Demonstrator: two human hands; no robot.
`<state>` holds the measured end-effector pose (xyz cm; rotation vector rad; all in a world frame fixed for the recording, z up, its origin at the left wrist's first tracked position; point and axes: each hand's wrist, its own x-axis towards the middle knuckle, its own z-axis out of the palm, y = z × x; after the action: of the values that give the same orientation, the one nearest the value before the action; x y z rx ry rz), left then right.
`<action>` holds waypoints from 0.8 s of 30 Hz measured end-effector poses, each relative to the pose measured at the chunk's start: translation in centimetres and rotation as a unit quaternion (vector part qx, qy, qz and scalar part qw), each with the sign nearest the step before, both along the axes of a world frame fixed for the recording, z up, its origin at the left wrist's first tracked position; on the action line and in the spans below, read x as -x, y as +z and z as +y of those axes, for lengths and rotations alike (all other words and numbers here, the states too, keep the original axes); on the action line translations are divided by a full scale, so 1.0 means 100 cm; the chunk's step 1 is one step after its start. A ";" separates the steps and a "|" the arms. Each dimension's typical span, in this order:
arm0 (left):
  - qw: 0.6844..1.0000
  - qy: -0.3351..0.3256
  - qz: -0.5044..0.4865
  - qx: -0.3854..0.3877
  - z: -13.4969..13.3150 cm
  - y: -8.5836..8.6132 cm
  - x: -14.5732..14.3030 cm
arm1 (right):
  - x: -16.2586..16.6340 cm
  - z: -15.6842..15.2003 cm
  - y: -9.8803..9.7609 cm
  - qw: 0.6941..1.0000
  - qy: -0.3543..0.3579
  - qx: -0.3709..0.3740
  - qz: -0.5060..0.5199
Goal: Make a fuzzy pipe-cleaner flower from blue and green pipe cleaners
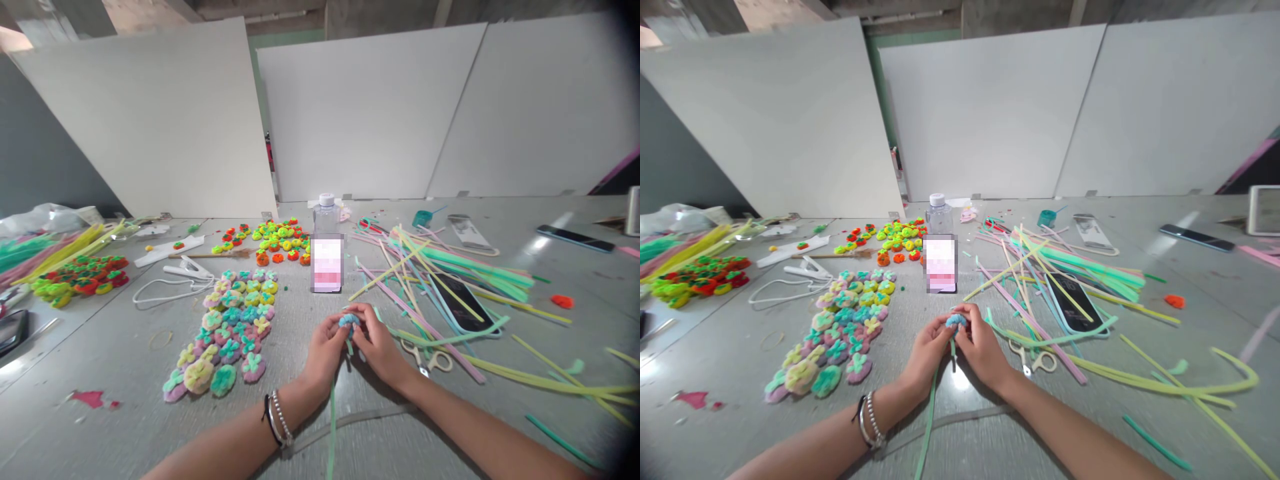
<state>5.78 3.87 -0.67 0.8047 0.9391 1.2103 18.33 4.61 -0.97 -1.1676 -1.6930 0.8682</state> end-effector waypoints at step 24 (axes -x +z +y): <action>1.000 -0.008 -0.023 0.018 -0.002 0.000 0.001 | -0.002 0.004 0.001 0.994 0.037 -0.101 -0.018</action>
<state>5.66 3.66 -0.69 0.7505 0.9132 1.1904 18.49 5.00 -0.91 -0.9945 -1.8176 0.7047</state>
